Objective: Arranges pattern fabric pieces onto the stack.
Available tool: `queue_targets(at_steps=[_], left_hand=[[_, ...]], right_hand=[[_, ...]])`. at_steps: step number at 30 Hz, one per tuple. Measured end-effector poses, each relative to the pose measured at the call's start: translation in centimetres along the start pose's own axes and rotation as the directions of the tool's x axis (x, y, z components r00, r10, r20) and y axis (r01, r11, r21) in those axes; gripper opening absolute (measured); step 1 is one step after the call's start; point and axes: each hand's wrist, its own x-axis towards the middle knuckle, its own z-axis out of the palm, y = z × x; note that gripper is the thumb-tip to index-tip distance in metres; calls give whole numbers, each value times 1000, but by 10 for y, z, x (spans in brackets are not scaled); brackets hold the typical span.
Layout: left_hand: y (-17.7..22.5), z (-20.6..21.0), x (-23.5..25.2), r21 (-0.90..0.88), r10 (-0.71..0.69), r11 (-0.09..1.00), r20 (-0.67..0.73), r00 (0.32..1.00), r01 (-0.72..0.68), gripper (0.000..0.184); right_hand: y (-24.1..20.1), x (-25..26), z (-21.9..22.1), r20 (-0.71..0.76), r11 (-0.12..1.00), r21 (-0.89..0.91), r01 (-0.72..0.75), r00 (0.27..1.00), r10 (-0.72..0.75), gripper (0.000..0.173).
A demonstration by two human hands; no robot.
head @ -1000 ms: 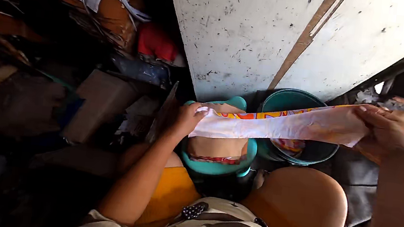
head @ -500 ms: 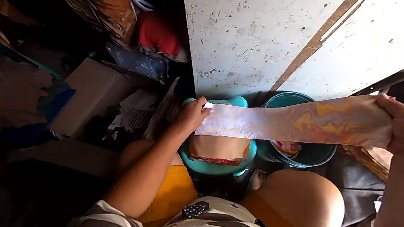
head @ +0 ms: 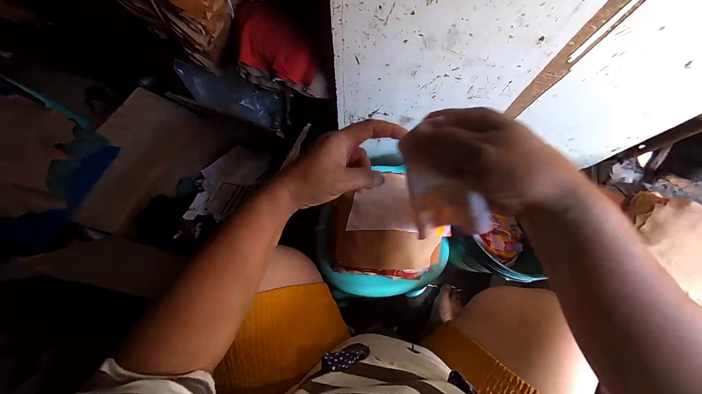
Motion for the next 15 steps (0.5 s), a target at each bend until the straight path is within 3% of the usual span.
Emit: queue_targets(at_steps=[3, 8, 11, 13, 15], left_hand=[[-12, -5, -18, -153, -37, 987, 78, 996, 49, 39], [-36, -20, -42, -177, -151, 968, 151, 977, 177, 22], [-39, -25, -46, -70, -181, 979, 146, 972, 193, 22], [-41, -27, -43, 60, -194, 981, 171, 966, 186, 24], [-45, -25, -35, 261, -202, 954, 186, 962, 150, 11]], right_hand=[[7, 24, 36, 63, 999, 18, -39, 997, 38, 22], [22, 39, 58, 113, 987, 111, -117, 988, 104, 24], [43, 28, 57, 72, 974, 191, -119, 992, 107, 22], [72, 12, 55, -34, 971, 207, -115, 992, 125, 24], [97, 0, 46, -89, 953, 231, -194, 972, 219, 23]])
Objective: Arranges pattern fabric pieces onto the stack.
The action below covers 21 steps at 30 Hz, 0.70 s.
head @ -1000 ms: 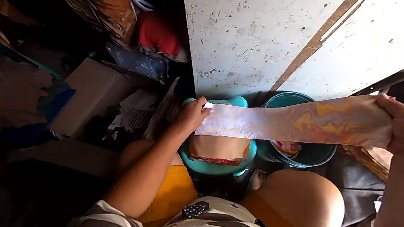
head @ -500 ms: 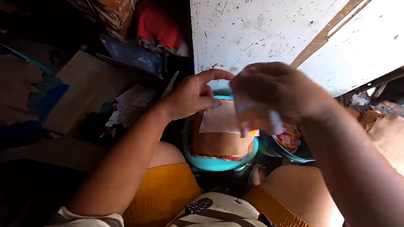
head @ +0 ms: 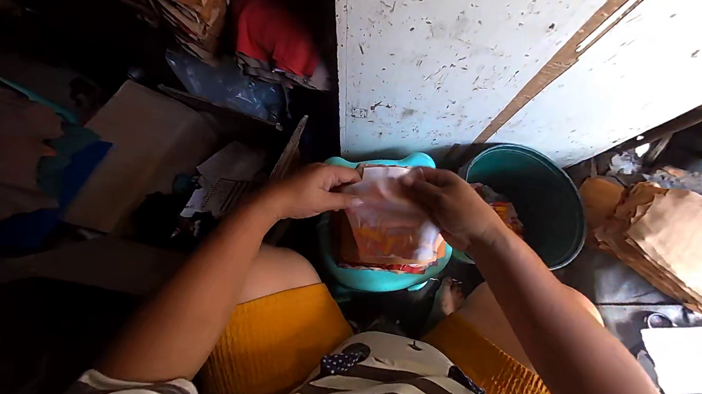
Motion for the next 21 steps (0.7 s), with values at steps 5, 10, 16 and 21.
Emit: queue_targets(at_steps=[5, 10, 16, 21], left_hand=[[-2, 13, 22, 379, -141, 919, 52, 989, 111, 17], [5, 20, 30, 386, -125, 916, 5, 992, 113, 16], [9, 27, 33, 427, -116, 895, -60, 991, 131, 15], [12, 37, 34, 508, -119, 844, -132, 984, 170, 20]], right_hand=[[62, -2, -24, -187, 986, 3, -165, 969, 163, 23], [67, -7, -30, -274, 994, -50, -93, 959, 76, 20], [72, 1, -38, -316, 972, -218, -83, 949, 11, 24], [74, 8, -47, -328, 894, -440, -83, 942, -73, 24]])
